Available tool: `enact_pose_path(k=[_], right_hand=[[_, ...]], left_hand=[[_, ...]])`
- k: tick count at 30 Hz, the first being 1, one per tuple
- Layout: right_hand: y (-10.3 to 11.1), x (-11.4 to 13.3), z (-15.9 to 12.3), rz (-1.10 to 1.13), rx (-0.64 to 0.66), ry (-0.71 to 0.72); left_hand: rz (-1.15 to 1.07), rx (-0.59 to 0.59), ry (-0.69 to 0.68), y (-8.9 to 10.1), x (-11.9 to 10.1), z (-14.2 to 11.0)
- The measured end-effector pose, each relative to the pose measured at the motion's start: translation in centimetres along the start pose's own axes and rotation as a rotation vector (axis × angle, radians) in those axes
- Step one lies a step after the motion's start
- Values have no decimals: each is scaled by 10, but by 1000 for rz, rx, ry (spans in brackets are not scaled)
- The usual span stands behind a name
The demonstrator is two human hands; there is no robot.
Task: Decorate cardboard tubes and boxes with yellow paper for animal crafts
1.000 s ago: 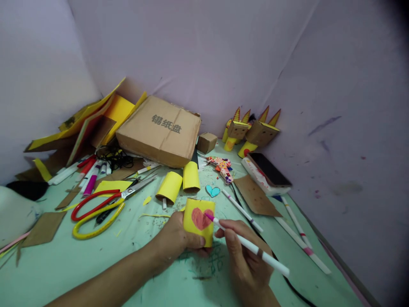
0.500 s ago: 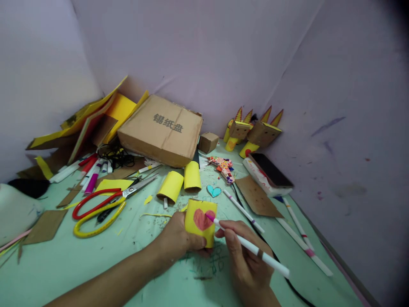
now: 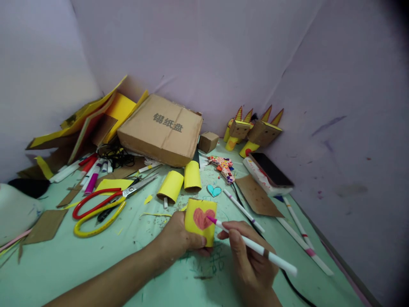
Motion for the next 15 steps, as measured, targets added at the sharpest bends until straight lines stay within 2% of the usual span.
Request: enact_pose_path(k=[5, 10, 15], right_hand=[[-2, -1, 1, 33, -29, -12], [2, -1, -1, 52, -124, -19], [0, 0, -1, 38, -92, -16]], left_hand=[[-22, -1, -33, 0, -6, -2], [-31, -6, -9, 0, -3, -2], [-38, 2, -32, -1, -7, -2]])
Point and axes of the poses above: each hand's wrist, its own z-axis towards the middle knuckle, its own y-axis out of the back of the hand, x = y × z, the point moved 9 cm from there along z, towards the middle knuckle, and after that the axes turned 15 degrees about z, right-handed, at the moved point
